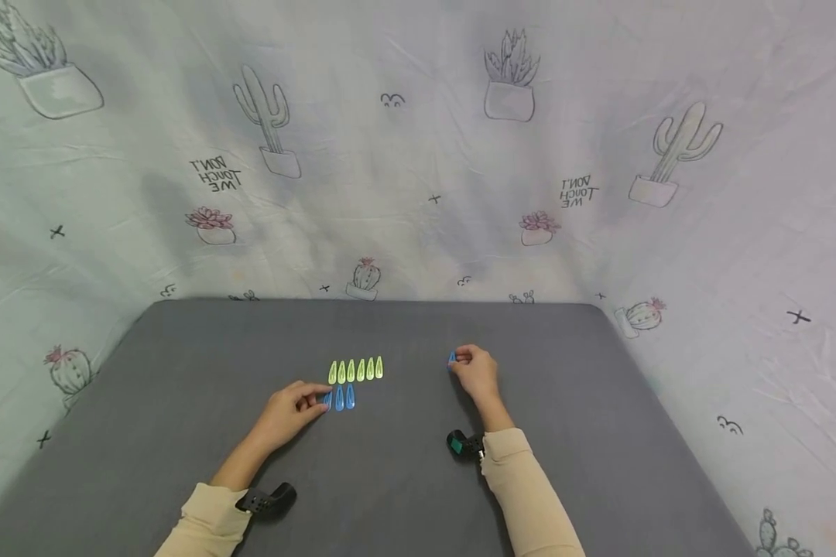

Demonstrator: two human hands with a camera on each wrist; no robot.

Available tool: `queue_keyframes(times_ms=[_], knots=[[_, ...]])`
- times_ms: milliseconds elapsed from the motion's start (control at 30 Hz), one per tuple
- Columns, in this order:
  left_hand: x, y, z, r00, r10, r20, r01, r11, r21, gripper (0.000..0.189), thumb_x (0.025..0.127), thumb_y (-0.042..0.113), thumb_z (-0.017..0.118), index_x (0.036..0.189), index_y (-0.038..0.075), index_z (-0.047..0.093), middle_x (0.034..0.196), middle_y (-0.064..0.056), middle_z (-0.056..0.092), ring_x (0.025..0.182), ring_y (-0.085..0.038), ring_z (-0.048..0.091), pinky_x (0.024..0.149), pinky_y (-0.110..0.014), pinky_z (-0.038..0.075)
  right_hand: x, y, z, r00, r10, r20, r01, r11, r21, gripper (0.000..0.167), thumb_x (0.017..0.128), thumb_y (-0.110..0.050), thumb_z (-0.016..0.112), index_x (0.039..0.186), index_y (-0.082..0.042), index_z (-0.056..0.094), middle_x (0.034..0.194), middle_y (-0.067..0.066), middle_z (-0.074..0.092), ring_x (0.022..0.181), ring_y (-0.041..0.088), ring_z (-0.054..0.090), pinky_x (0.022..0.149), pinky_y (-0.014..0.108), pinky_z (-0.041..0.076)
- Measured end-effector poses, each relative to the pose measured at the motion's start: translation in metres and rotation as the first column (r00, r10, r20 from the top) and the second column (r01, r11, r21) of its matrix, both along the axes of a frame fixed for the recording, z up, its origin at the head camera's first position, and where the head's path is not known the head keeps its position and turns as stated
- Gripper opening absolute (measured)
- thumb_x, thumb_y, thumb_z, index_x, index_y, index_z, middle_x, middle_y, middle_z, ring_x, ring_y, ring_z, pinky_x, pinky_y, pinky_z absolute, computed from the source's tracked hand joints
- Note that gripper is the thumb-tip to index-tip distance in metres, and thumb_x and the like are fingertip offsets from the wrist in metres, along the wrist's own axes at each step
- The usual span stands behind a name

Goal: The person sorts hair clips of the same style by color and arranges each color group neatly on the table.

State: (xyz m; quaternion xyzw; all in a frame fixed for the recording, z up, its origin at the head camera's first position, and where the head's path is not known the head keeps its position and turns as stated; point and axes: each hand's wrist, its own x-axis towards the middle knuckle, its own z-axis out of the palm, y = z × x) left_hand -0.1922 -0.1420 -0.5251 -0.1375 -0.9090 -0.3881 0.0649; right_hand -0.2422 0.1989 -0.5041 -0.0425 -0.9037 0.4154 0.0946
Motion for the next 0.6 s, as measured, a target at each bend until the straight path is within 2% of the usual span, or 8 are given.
queue_keyframes(times_ms=[133,300,367,600], knots=[[0.0,-0.001,0.0,1.0,-0.004,-0.003,0.004,1.0,-0.003,0.025,0.081,0.014,0.075,0.105,0.013,0.073,0.072,0.006,0.05,0.059,-0.005,0.041,0.056,-0.023,0.036,-0.004,-0.006,0.003,1.0,-0.02,-0.017,0.022,0.997,0.067,0.026,0.082,-0.013,0.072,0.103,0.002,0.067,0.087,0.012,0.067,0.08,0.027,0.063,0.069,0.038,0.05],[0.0,-0.001,-0.002,1.0,-0.004,-0.016,0.004,1.0,-0.004,0.025,0.08,0.014,0.075,0.104,0.013,0.073,0.072,0.007,0.049,0.058,-0.004,0.04,0.056,-0.022,0.036,-0.007,-0.011,0.007,0.999,-0.036,0.006,0.035,0.992,0.12,0.025,0.081,-0.01,0.073,0.102,0.002,0.068,0.084,0.012,0.066,0.077,0.026,0.061,0.069,0.037,0.049],[0.0,0.0,-0.002,0.999,-0.005,-0.034,0.004,1.0,-0.01,0.024,0.08,0.014,0.076,0.103,0.012,0.073,0.071,0.007,0.049,0.058,-0.004,0.04,0.056,-0.022,0.035,-0.007,-0.012,0.008,0.998,-0.037,0.047,0.032,0.993,0.109,0.026,0.082,-0.007,0.071,0.106,0.003,0.067,0.088,0.014,0.067,0.081,0.028,0.062,0.073,0.04,0.05],[0.002,-0.001,0.002,1.0,0.01,-0.025,-0.011,1.0,-0.023,0.025,0.079,0.014,0.076,0.103,0.012,0.073,0.071,0.006,0.049,0.059,-0.005,0.04,0.056,-0.022,0.035,-0.002,-0.013,0.01,0.996,-0.014,0.084,0.014,1.0,0.0,0.03,0.085,-0.006,0.068,0.114,0.002,0.066,0.09,0.013,0.067,0.081,0.026,0.063,0.067,0.036,0.05]])
